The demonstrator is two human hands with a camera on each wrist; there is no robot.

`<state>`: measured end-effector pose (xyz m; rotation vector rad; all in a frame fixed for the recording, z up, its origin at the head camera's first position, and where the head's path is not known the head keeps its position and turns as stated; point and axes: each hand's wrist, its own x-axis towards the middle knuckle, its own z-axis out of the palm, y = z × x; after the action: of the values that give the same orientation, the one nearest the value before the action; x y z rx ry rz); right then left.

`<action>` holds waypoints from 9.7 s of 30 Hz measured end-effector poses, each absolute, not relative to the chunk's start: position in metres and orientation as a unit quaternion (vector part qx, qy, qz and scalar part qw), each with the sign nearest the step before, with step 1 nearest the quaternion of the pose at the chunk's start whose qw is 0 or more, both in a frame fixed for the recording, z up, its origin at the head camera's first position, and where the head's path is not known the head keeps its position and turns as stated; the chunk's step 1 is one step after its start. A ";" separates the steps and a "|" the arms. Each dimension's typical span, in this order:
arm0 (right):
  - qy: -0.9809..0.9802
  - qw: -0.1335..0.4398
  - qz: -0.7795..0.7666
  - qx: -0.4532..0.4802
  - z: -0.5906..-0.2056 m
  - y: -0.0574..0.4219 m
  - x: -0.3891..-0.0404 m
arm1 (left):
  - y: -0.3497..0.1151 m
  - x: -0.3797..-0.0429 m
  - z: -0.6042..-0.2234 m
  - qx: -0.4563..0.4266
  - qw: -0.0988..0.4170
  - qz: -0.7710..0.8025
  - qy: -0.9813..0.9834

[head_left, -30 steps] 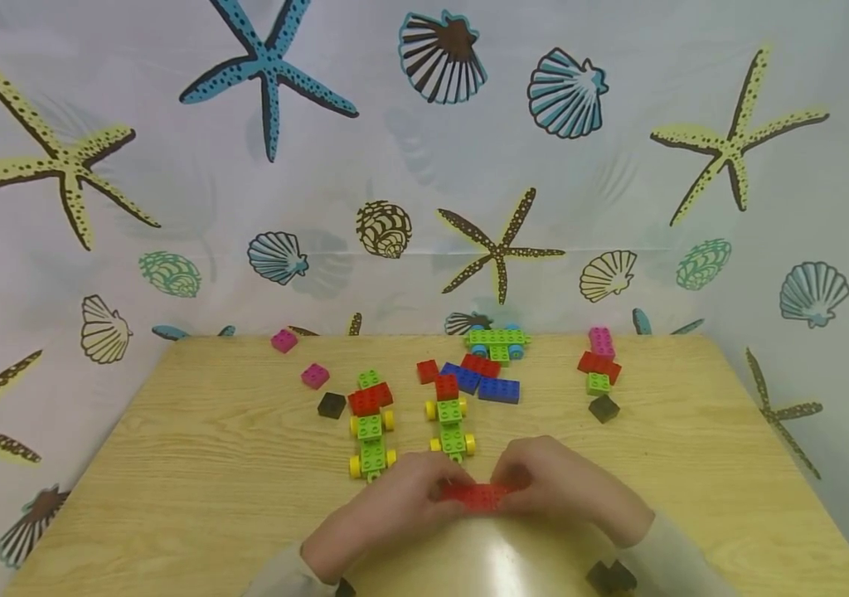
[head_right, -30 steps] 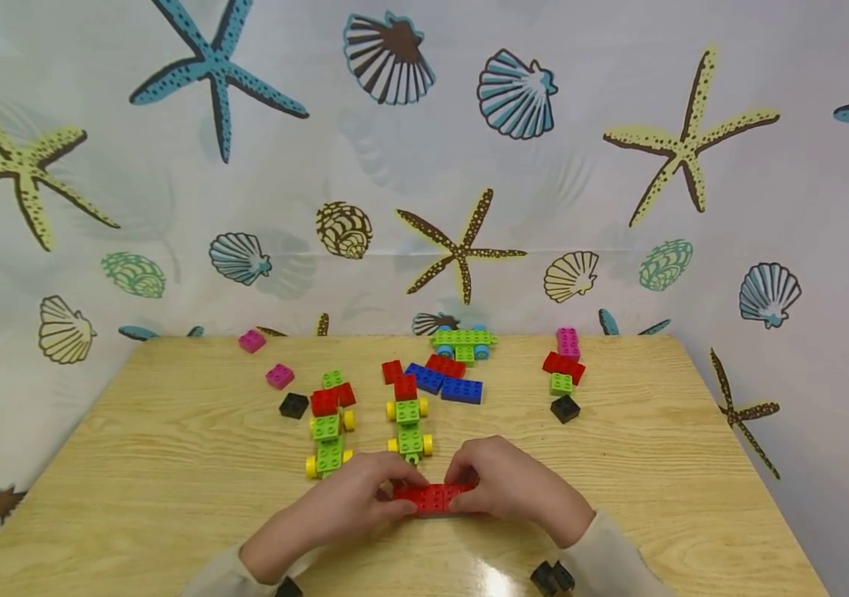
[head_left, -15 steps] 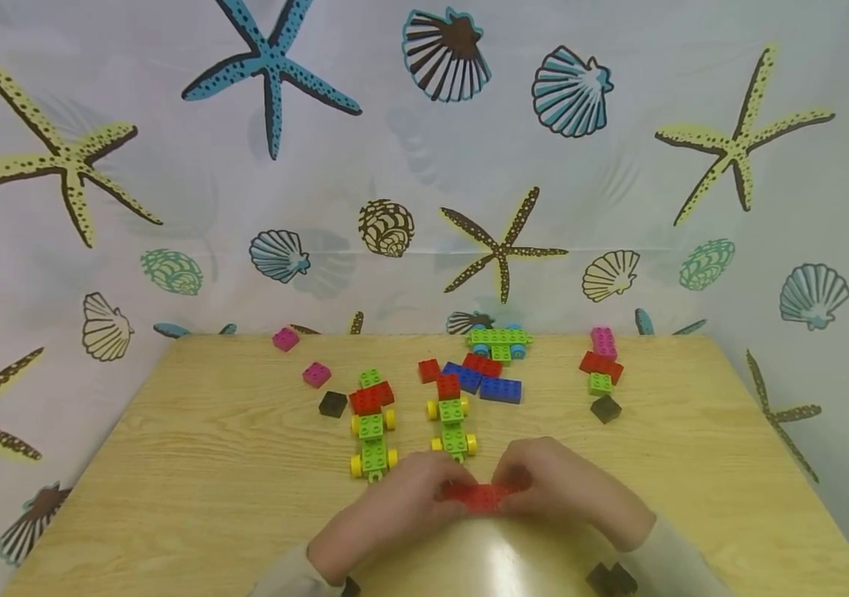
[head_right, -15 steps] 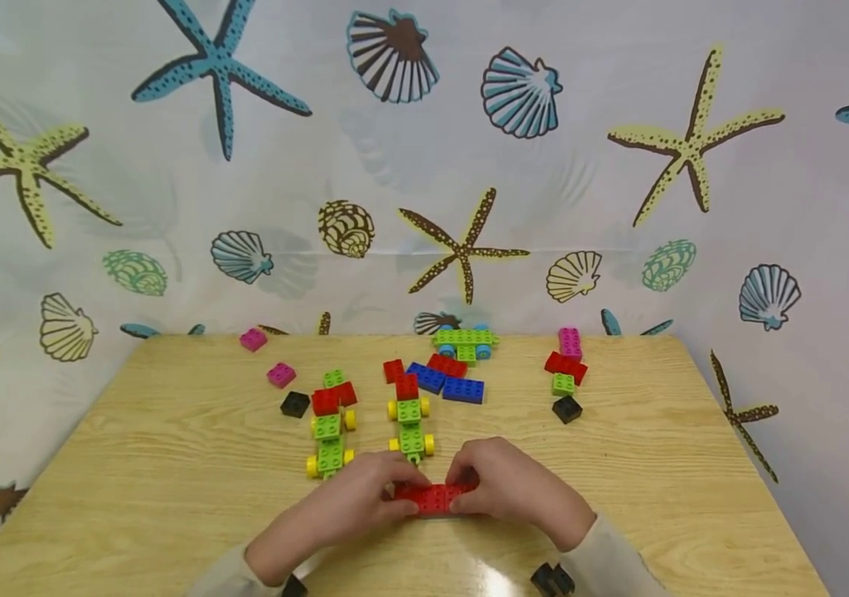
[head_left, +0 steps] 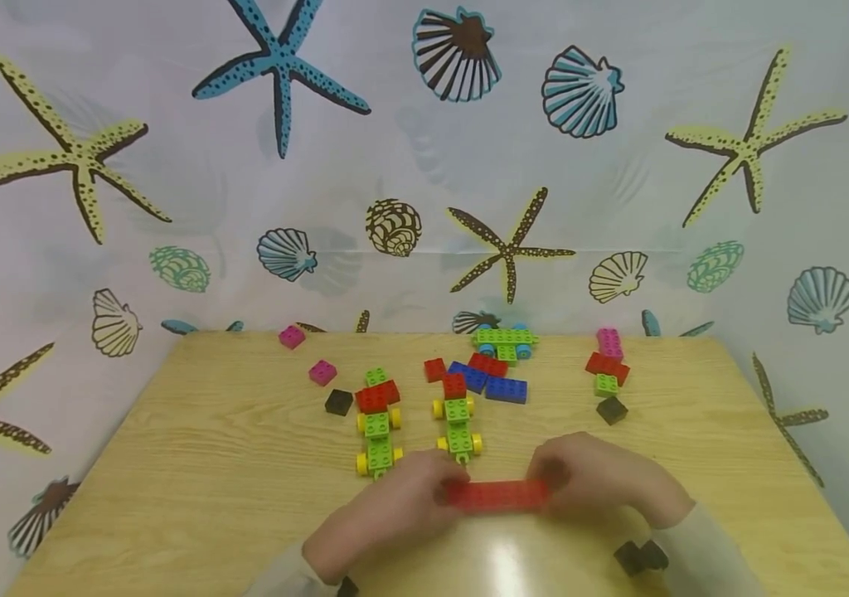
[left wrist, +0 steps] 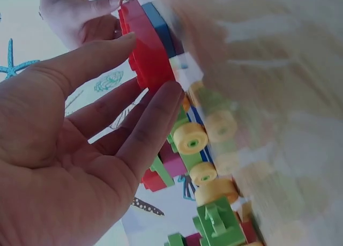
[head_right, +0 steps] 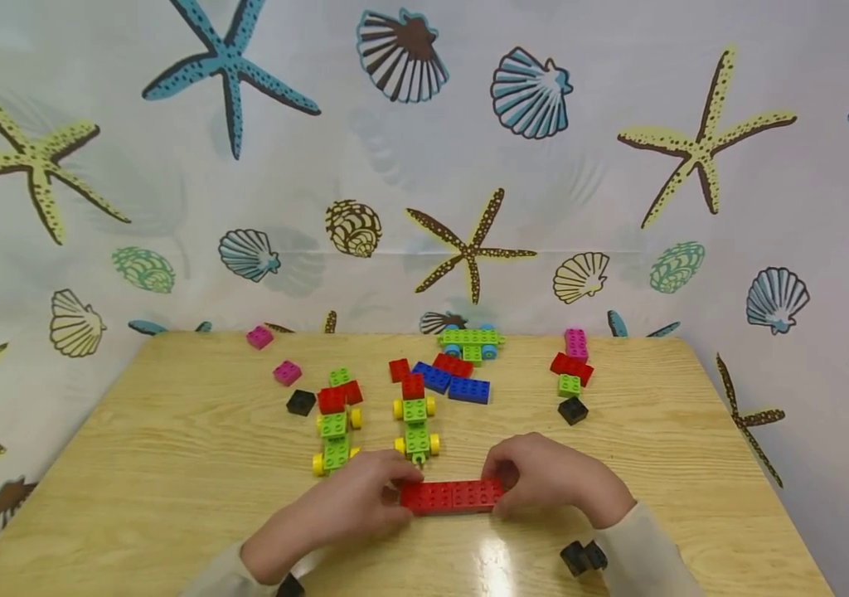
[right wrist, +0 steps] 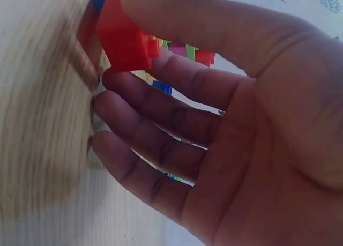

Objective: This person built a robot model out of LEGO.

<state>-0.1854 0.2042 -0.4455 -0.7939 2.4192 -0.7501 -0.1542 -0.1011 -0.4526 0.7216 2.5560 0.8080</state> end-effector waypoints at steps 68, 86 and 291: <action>0.872 0.030 -0.453 -0.185 -0.424 0.106 -0.224 | -0.213 -0.212 -0.441 0.085 0.026 0.400 0.912; 0.865 0.052 -0.458 -0.196 -0.426 0.103 -0.222 | -0.215 -0.210 -0.438 0.125 0.038 0.393 0.910; 0.793 0.156 -0.564 -0.168 -0.460 0.112 -0.241 | -0.220 -0.215 -0.432 0.121 0.080 0.424 0.894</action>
<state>-0.2409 0.1117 -0.4596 -0.4814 2.2717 -1.6141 -0.2148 -0.2204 -0.4320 0.3615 2.6734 1.2678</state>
